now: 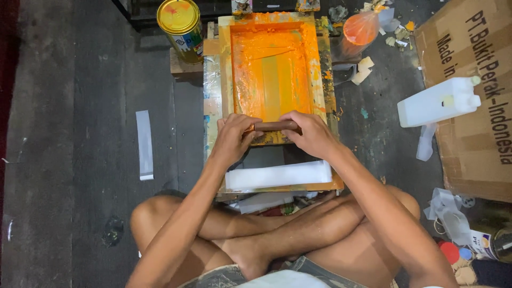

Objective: Manual screen printing of small white labels using orange ink and a squeegee on a floor-mounted frame.

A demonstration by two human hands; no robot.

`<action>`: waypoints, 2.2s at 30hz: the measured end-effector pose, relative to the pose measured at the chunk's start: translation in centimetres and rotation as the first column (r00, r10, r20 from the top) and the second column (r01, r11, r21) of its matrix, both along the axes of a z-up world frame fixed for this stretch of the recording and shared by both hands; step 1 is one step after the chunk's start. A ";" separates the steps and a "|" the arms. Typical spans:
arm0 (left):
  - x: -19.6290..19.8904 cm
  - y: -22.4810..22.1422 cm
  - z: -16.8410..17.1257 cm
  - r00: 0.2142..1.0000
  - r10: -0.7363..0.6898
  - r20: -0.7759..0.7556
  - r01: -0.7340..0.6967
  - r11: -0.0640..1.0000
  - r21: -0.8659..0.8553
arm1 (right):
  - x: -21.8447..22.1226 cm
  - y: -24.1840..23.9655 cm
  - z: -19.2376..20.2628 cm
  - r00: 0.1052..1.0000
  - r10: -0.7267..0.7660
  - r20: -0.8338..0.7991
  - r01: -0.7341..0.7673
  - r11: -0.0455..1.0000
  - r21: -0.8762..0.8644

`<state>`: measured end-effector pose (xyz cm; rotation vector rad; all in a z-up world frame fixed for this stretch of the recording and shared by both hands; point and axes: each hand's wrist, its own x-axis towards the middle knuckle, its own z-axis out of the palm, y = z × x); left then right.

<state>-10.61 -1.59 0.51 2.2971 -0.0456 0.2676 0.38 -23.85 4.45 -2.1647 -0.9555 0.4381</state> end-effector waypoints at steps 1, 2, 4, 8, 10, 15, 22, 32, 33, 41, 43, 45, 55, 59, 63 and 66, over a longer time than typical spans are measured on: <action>0.2 0.0 0.0 1.000 -0.001 0.000 0.001 1.000 0.000 | 0.1 -0.2 -0.4 1.000 -0.001 0.000 0.001 1.000 0.000; 0.3 0.0 0.1 1.000 0.012 0.012 -0.012 1.000 0.011 | 0.2 -0.3 -0.8 1.000 -0.006 0.023 0.006 1.000 0.008; 1.0 0.3 0.5 0.999 0.027 0.027 -0.027 0.999 0.025 | 1.1 -0.2 -1.1 0.999 -0.008 0.049 0.007 1.000 0.018; 5.5 2.0 0.5 0.989 0.075 0.125 -0.090 0.989 0.118 | 6.4 1.9 -2.3 0.989 0.011 0.145 -0.026 0.994 0.105; 8.5 3.2 -0.8 0.979 0.087 0.183 -0.119 0.978 0.171 | 8.9 3.4 -3.3 0.977 -0.001 0.213 -0.035 0.986 0.163; 14.6 5.1 -3.1 0.960 0.272 0.073 -0.277 0.958 0.075 | 13.6 6.4 -4.2 0.967 -0.155 0.203 0.123 0.979 0.163; 14.4 5.1 -3.1 0.961 0.275 0.039 -0.278 0.958 0.071 | 12.7 6.2 -3.1 0.973 -0.157 0.167 0.134 0.981 0.143; 6.8 2.8 -1.6 0.995 0.084 0.044 -0.089 0.989 0.115 | 5.8 2.4 -1.0 0.985 -0.068 0.155 0.053 0.993 0.104; 5.6 2.4 -1.1 0.997 0.071 0.031 -0.075 0.991 0.112 | 4.6 2.0 -0.4 0.990 -0.063 0.128 0.051 0.994 0.096; 1.2 0.3 -0.2 1.000 0.014 0.017 -0.015 0.997 0.076 | 0.7 -0.8 0.2 0.992 0.002 0.125 -0.008 0.999 0.046; 0.8 0.0 0.2 1.000 0.002 0.007 -0.002 0.998 0.068 | 0.3 -1.1 0.5 0.992 0.009 0.122 -0.011 1.000 0.018; 0.3 -0.3 1.1 1.000 -0.003 -0.005 0.003 1.000 0.001 | 0.3 -1.2 0.3 0.995 0.019 0.100 -0.022 0.999 0.028; 5.7 1.4 0.1 0.996 0.090 0.015 -0.091 0.993 0.078 | 5.2 1.5 0.0 0.992 -0.034 0.122 0.021 0.994 0.111; 11.6 3.5 -1.3 0.975 0.204 0.092 -0.210 0.976 0.064 | 10.7 4.4 -2.4 0.964 -0.099 0.247 0.074 0.991 0.108; 14.9 4.3 -2.4 0.957 0.277 0.080 -0.283 0.956 0.073 | 13.4 6.0 -3.3 0.960 -0.168 0.224 0.139 0.981 0.138; 15.4 4.6 -2.5 0.960 0.268 0.077 -0.275 0.956 0.104 | 13.6 6.2 -2.8 0.964 -0.163 0.210 0.135 0.981 0.138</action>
